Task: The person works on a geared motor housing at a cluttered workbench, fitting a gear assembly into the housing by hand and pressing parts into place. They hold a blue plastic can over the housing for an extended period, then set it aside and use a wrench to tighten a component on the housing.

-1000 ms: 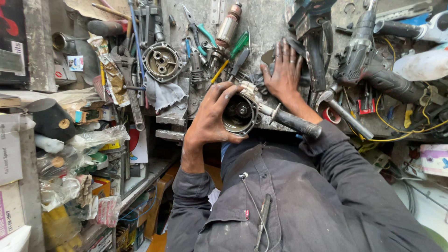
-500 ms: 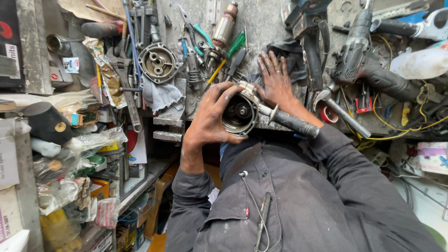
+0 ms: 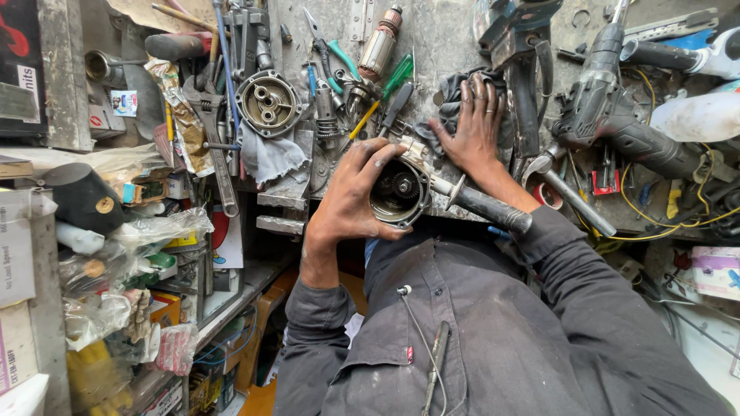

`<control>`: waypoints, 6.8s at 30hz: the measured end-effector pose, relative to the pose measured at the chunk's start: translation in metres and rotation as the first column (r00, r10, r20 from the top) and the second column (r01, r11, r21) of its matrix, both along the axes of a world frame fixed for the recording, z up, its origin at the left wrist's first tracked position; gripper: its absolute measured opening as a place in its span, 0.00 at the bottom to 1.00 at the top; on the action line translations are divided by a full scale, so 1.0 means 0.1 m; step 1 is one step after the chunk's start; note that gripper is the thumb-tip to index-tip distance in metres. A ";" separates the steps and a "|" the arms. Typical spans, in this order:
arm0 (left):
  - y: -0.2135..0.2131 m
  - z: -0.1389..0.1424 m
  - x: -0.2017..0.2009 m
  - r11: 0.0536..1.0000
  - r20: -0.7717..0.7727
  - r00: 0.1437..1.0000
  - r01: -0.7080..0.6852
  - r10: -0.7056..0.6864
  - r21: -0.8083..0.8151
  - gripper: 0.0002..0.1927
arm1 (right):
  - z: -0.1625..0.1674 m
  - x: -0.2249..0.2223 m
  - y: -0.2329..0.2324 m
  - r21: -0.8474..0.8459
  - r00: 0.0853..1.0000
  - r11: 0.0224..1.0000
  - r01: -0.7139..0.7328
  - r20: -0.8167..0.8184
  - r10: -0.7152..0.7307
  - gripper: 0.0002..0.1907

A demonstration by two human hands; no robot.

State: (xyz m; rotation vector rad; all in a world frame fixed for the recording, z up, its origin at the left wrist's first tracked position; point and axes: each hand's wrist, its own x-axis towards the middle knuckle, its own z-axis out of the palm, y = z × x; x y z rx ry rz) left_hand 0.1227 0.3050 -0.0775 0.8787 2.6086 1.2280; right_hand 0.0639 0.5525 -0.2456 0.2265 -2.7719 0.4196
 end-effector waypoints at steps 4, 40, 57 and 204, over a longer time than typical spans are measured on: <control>0.00 0.00 0.01 1.000 0.003 1.000 -0.012 0.012 -0.003 0.62 | 0.01 -0.19 -0.05 -0.246 0.992 0.969 -0.007 0.118 0.037 0.17; 0.09 0.03 0.03 1.000 -0.033 0.999 -0.003 0.004 0.018 0.59 | 0.03 0.46 0.14 -0.019 0.792 0.958 0.287 0.567 -0.226 0.56; 0.20 0.05 0.18 1.000 0.012 1.000 -0.003 0.003 0.023 0.58 | 0.10 0.62 0.26 -0.010 0.848 0.997 0.081 0.526 -0.064 0.52; 0.30 0.10 0.45 0.998 -0.057 0.998 -0.001 0.005 0.059 0.57 | 0.32 0.88 0.27 -0.074 0.956 0.986 0.152 0.265 -0.127 0.39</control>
